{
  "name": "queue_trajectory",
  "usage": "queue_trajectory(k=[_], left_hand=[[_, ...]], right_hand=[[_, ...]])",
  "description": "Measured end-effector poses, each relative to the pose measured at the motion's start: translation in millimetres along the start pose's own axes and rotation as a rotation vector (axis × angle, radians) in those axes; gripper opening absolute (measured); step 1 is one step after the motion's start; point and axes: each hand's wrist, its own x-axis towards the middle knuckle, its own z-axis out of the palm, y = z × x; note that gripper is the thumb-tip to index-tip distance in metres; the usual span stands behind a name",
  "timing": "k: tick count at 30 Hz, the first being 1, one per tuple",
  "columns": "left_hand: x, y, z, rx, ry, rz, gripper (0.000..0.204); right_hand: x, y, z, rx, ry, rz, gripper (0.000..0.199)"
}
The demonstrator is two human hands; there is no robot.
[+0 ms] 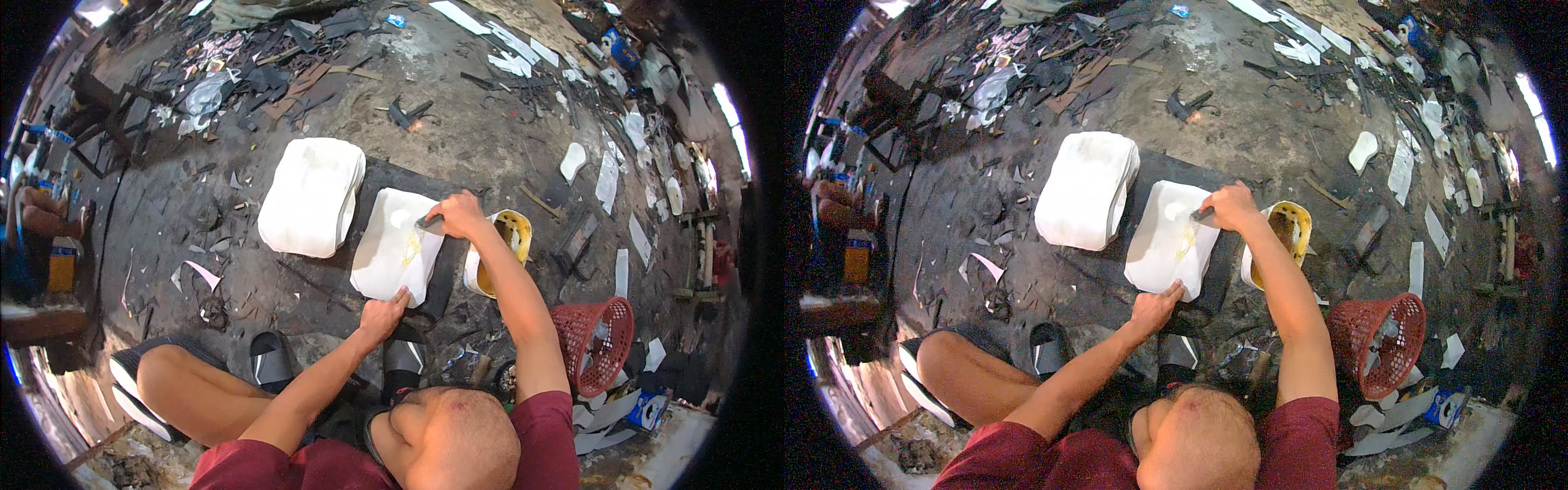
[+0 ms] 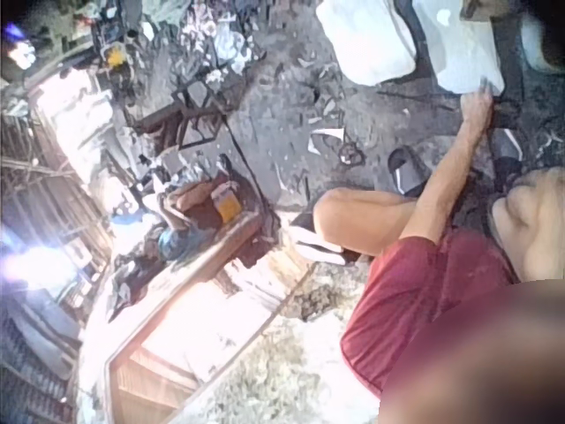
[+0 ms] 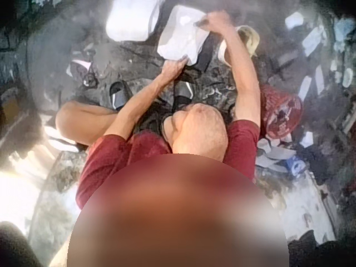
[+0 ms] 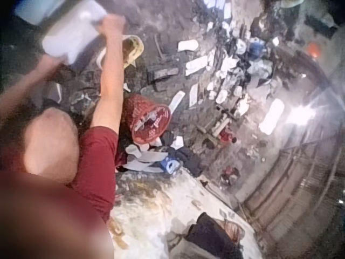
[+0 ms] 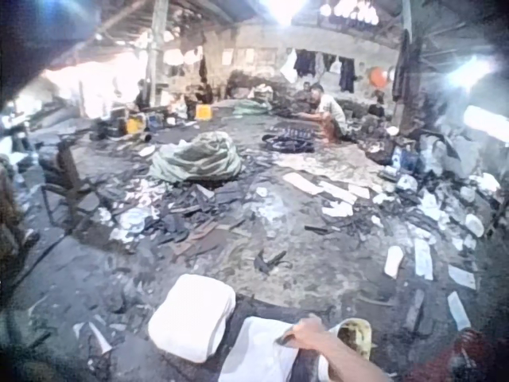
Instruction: The person sits on the floor and applies adhesive from a yellow container onto white shoe insoles using a brush. They repeatedly dip the brush, spread the glue, and stack the treated insoles. The workspace is cluttered with shoe parts and tools.
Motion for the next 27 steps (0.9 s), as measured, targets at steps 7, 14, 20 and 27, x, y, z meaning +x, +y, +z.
queue_trajectory(k=[7, 14, 20, 27], left_hand=[[1.1, 6.5, -9.4, -0.055, -0.002, -0.06, 0.046], [11.9, 3.5, -27.2, -0.115, 0.012, -0.184, 0.045], [15.6, 14.5, -26.0, -0.209, -0.023, -0.275, 0.061], [-0.8, -26.5, -27.4, -0.616, 0.631, -0.692, 0.047]], right_hand=[[-48.2, -18.7, 3.6, 0.253, -0.2, 0.114, 0.041], [-46.1, -98.4, 18.3, -0.08, 0.298, 0.106, 0.037], [-12.4, -54.8, -4.0, 0.214, 0.303, 0.318, 0.045], [-24.2, -60.2, 38.1, 0.29, -0.039, 0.066, 0.038]])
